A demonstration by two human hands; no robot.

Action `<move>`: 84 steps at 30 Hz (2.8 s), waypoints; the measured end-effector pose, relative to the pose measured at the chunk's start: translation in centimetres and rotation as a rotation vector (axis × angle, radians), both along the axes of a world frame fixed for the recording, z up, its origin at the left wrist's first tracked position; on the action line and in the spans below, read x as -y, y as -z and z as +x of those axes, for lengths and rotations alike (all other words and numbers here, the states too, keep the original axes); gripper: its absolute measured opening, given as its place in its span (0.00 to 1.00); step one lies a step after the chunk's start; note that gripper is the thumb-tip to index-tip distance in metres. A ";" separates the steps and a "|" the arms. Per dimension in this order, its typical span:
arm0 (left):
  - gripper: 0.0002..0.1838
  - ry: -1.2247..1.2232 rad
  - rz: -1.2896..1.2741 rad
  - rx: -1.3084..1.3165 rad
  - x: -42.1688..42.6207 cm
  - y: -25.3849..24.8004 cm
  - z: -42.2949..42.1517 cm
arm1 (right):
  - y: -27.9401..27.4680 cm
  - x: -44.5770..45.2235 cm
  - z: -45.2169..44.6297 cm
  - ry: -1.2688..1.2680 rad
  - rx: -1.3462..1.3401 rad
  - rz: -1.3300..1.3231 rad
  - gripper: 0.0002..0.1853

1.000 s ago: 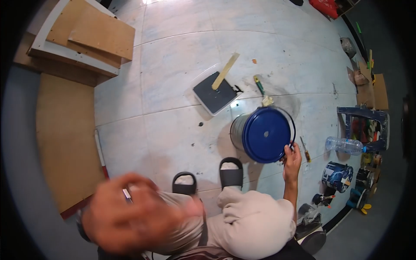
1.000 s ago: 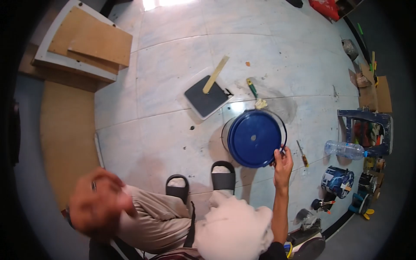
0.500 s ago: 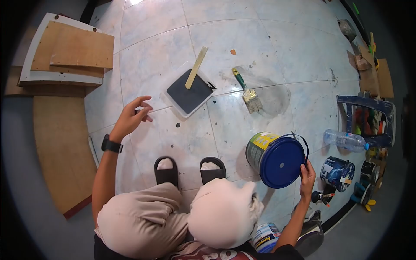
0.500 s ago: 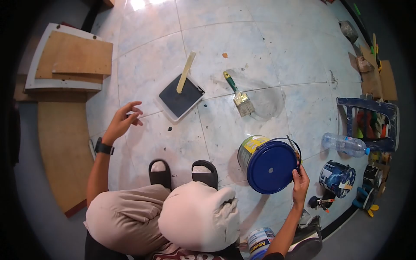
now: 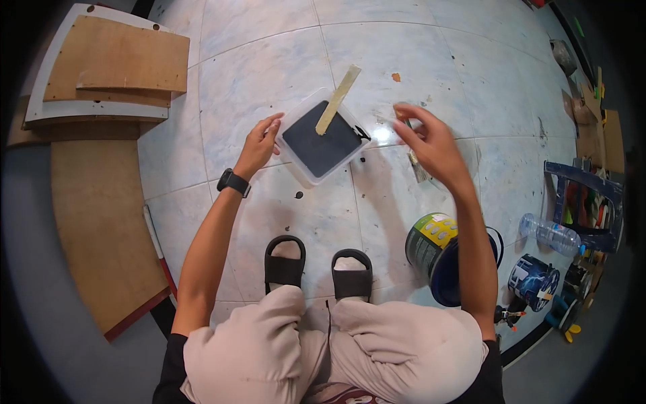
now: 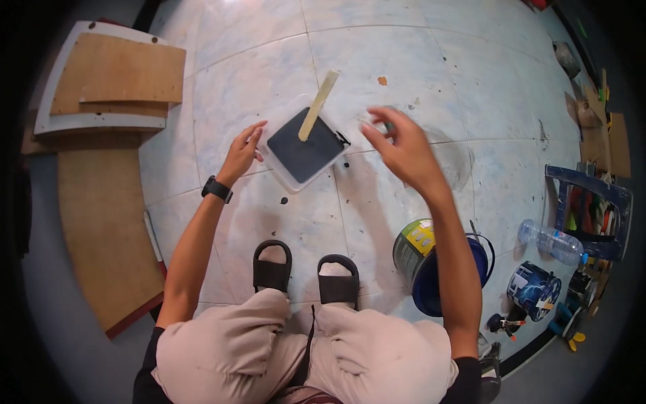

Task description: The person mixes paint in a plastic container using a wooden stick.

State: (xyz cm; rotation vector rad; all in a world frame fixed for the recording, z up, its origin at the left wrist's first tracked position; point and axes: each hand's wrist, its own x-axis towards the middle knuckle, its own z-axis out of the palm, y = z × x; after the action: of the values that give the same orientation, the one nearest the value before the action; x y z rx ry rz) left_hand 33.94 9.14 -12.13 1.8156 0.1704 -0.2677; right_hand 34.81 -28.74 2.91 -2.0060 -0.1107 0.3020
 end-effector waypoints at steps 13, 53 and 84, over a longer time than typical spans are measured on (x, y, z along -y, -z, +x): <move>0.15 0.063 0.080 0.095 4.0 -1.5 -5.4 | 8.5 -6.8 6.0 0.179 -0.192 0.198 0.22; 0.18 0.167 -0.078 0.071 9.1 -2.2 -14.5 | -0.4 -3.6 -16.5 0.014 0.111 -0.660 0.11; 0.21 0.197 0.010 0.102 10.3 -1.7 -17.9 | 2.7 -3.3 -22.6 0.189 -0.113 -0.390 0.13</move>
State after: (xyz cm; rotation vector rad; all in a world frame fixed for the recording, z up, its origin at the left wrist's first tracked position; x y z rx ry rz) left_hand 16.05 -1.21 -10.47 1.8530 -0.0800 -0.3120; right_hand 12.18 -25.42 0.22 -2.3577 0.2253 0.3335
